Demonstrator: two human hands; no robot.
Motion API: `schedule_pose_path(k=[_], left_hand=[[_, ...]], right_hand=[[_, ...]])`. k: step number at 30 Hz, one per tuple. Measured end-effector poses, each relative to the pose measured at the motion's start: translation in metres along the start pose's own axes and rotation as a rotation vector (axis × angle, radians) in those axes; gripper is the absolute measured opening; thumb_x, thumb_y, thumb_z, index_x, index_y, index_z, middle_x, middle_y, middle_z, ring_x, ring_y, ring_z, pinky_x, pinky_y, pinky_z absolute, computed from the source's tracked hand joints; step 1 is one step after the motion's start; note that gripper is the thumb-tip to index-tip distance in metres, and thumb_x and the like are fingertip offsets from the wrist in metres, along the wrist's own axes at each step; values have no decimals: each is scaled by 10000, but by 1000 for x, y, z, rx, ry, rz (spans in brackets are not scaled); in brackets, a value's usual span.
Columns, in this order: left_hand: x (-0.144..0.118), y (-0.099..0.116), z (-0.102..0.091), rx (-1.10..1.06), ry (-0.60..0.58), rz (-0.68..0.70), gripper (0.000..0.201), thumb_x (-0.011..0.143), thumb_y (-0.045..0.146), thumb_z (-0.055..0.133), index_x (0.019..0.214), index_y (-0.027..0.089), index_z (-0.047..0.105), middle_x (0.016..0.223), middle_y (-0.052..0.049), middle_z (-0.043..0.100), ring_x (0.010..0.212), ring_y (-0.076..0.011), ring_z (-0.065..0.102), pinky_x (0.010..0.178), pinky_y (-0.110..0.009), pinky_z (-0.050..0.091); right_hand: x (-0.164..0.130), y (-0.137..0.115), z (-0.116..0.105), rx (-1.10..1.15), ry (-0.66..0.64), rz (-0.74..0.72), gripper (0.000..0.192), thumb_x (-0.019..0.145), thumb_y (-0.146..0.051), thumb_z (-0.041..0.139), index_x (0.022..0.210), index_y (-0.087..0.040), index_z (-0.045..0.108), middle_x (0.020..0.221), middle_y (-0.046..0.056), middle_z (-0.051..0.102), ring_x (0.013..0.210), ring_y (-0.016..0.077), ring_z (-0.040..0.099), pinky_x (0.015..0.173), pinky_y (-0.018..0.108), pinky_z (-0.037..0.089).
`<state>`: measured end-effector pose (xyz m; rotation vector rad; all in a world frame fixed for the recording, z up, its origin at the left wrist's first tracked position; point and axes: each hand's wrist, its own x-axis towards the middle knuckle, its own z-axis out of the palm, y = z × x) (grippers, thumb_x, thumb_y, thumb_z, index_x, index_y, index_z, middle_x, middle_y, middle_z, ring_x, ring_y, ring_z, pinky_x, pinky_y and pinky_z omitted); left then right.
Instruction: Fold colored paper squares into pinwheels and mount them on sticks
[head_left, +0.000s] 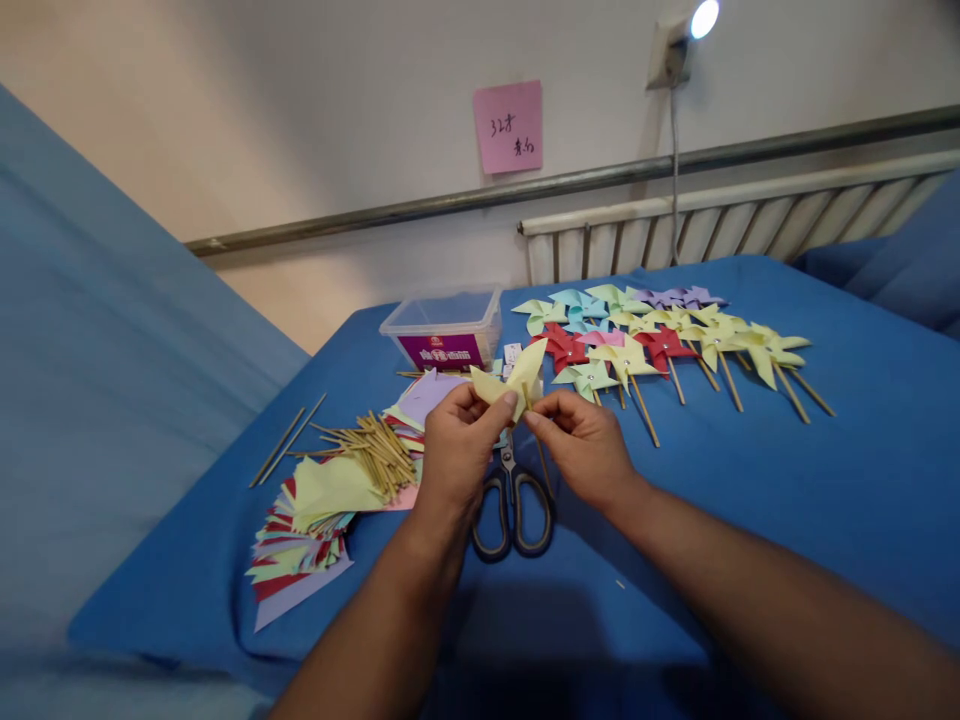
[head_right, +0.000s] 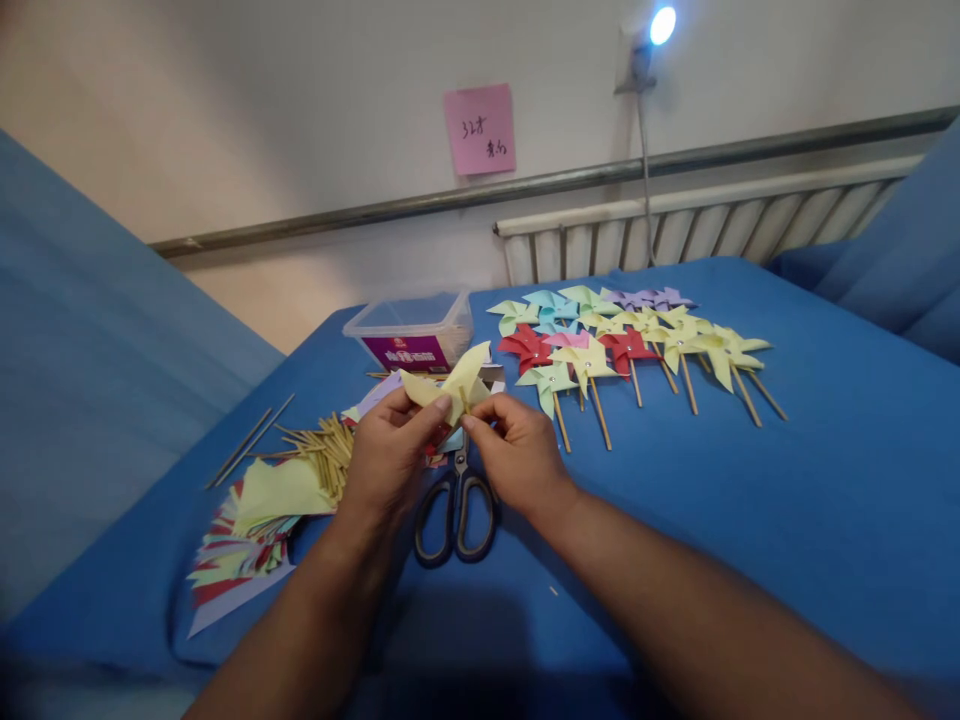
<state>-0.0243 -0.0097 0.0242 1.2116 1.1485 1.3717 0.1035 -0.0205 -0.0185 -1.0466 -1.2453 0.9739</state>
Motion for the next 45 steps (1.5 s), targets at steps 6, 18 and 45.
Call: schedule_pose_path(k=[6,18,45], left_hand=[[-6,10,1,44,-24,0,213,672,327,777,755,171,658,596,16,627,496,-98,532,534,-232,430],[6,0,-5,-78,164,99,316,655,303,800,908,164,671,894,-45,714,717,-118,631,672,-233,488],[11,-18,-5,-235,-48,-202,344,640,271,808,932,112,721,895,-82,732,738,-167,649,736,-275,492]], right_hand=[[1,0,-2,15,20,17,172,801,-353,638,718,-203,626,607,-32,572,528,108,476,509,237,361],[11,-5,-2,358,-60,164,253,683,-403,738,774,-179,666,547,-58,541,431,63,371,427,216,290],[22,18,-11,467,-123,236,336,721,-485,753,835,-174,694,731,7,666,564,98,520,489,214,351]])
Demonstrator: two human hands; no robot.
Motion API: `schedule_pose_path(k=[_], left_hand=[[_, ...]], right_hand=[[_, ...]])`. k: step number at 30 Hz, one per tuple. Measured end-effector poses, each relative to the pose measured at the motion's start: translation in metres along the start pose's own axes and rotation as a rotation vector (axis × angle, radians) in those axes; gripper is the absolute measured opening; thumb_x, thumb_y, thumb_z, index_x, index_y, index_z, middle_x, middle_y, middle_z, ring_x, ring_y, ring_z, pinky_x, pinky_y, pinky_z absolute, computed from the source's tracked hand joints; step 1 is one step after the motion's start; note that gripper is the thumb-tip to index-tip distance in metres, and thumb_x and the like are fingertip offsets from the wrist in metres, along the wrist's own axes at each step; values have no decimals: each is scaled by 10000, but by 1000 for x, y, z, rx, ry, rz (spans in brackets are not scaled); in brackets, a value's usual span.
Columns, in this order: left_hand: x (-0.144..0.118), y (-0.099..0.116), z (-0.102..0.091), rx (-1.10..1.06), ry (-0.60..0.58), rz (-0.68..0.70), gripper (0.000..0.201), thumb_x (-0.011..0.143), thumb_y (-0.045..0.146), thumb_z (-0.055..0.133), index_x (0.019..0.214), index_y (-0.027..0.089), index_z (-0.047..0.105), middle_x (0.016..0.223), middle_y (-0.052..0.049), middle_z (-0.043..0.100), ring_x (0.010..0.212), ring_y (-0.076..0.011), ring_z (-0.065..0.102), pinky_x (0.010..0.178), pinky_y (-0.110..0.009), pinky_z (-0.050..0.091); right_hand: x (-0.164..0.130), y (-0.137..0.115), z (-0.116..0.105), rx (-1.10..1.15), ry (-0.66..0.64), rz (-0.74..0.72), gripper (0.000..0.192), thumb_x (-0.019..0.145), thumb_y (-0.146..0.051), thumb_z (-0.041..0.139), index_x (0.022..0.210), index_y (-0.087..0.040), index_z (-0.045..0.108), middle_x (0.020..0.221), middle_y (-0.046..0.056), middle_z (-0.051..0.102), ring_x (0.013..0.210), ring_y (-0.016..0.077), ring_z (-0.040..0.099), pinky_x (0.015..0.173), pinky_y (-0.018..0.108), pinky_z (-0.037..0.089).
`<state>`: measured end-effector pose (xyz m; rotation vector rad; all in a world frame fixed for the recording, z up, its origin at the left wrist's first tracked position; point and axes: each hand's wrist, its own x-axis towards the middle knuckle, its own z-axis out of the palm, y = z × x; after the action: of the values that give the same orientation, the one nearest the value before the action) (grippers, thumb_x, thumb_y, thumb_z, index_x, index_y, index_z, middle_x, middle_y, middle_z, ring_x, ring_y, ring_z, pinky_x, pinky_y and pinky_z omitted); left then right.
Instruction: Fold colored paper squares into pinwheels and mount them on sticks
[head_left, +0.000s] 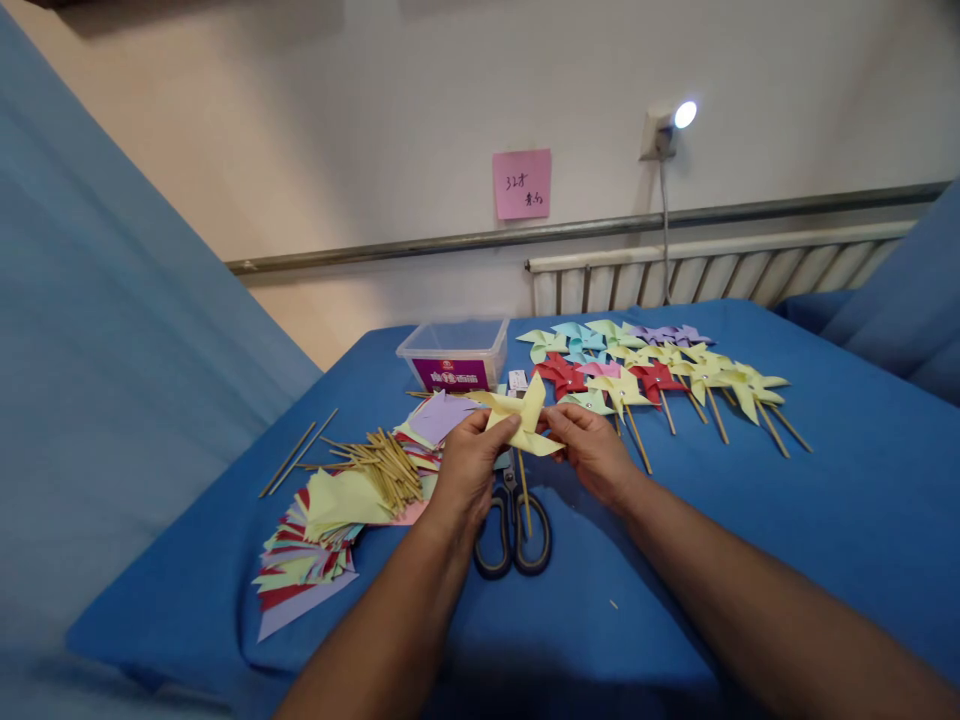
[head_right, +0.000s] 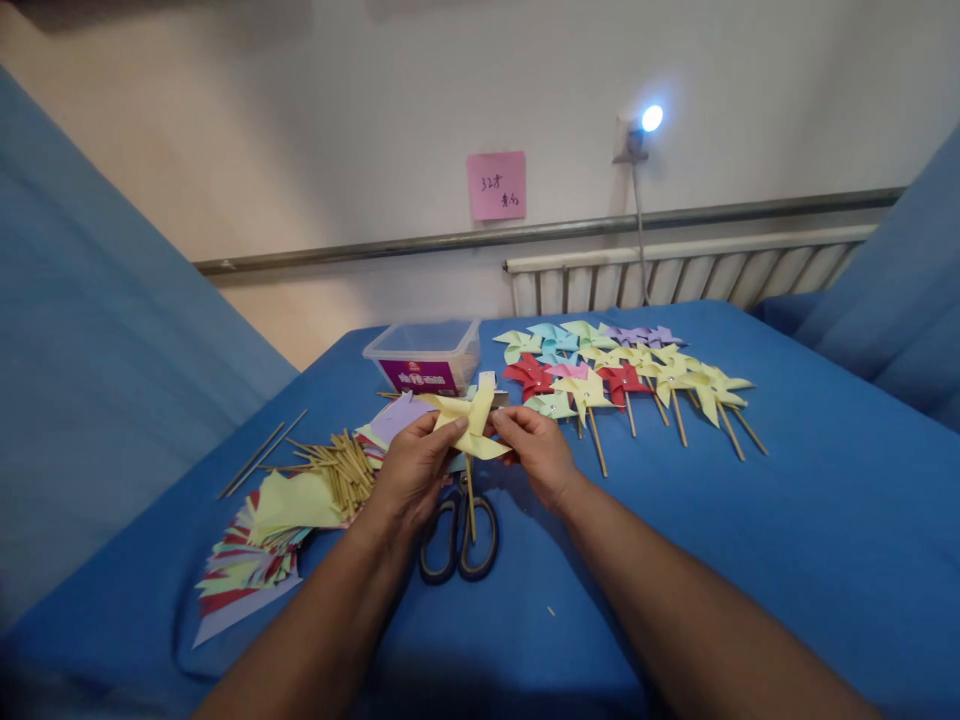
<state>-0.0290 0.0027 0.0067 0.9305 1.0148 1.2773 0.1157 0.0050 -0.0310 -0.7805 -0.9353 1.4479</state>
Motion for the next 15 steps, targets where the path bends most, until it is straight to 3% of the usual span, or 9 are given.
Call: schedule_pose_path(k=[5,11,15], left_hand=[[-4,1,12,-67,-92,-113,354,623,213,816,946,103,723,862,-84,740,703,-163,659,701,-258,496],[0,-3,41,-188,-129,-195,379,567,151,832,920,85,712,856,-102,747,657,-165,662,707,-273,508],[15,-6,59,-176,-113,-174,362,560,141,832,897,85,710,841,-104,748,643,-165,665,692,-271,510]], right_hand=[[5,-4,-5,172,-59,15,300,660,-389,833,797,-171,678,642,-37,610,523,73,472,518,211,358],[12,-13,-13,352,-13,31,312,654,-397,847,797,-171,685,709,-2,676,609,120,580,600,249,452],[20,-26,-25,430,15,24,297,710,-422,806,832,-173,701,759,9,699,638,128,608,595,242,474]])
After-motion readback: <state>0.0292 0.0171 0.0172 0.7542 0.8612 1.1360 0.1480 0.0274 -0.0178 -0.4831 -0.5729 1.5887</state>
